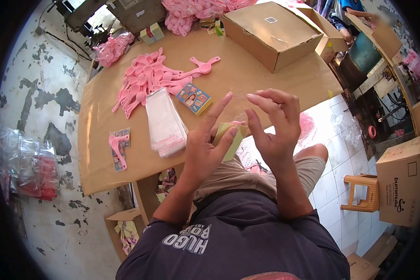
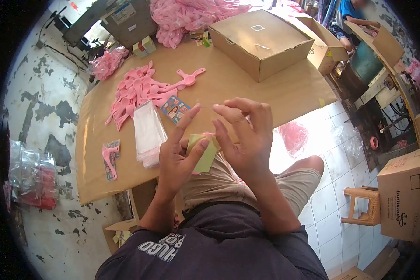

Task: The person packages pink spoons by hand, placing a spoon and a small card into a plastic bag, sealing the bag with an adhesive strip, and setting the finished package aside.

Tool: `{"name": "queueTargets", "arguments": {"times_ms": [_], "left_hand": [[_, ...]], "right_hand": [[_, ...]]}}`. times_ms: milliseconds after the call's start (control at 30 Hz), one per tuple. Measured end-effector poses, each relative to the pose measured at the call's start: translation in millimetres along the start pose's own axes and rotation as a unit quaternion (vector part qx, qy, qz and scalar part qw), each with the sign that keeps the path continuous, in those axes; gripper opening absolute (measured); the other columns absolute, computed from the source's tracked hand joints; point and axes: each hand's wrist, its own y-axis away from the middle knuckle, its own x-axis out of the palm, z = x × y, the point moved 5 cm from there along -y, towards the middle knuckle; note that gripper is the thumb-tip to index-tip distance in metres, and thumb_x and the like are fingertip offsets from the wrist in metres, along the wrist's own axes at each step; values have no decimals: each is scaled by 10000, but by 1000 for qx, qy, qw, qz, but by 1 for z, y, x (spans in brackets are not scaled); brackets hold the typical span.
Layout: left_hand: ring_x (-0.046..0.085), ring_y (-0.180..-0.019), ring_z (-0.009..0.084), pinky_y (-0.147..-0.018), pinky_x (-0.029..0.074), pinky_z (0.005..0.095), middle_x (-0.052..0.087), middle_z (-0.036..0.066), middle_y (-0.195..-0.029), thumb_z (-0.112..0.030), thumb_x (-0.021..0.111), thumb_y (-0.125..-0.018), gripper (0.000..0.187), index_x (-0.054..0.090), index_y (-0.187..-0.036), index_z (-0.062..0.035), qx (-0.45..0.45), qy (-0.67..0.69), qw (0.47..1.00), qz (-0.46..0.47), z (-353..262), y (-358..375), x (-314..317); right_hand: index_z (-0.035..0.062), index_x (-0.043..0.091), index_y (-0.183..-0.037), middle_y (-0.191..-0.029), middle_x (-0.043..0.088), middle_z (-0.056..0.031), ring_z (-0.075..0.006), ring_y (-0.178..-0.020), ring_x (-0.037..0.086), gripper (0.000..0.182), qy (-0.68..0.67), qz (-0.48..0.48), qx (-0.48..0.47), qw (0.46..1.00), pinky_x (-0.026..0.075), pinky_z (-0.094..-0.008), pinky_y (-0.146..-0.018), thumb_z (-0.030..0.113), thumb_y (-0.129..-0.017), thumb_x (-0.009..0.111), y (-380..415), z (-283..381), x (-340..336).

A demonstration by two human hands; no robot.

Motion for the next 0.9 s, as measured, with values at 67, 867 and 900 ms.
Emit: {"name": "queueTargets", "arguments": {"times_ms": [67,867,900], "left_hand": [[717,-873,84,-774,559,266,782,161,-994,-57,667,-968,613,467,-1547,-91,-20,-80,996,32,1,1,-3],[711,-1025,159,-867,570,269,740,212,-1156,-49,624,-1023,391,544,-1395,44,-44,55,997,35,23,6,-25],[711,-1025,159,-867,570,269,740,212,-1156,-49,624,-1023,391,544,-1395,44,-48,56,997,32,23,5,-28]], "right_hand": [[75,740,-1141,-1112,652,-75,-252,-950,577,324,21,4,-36,999,495,-361,-746,66,-822,791,-4,5,5],[-13,696,-926,-992,682,-112,-174,-840,652,79,-424,-20,172,889,524,-262,-734,-62,-863,697,-19,-17,-79],[-9,696,-918,-1004,686,-136,-189,-815,659,68,-521,37,131,842,528,-265,-700,-51,-864,705,-13,-10,-100]]}}
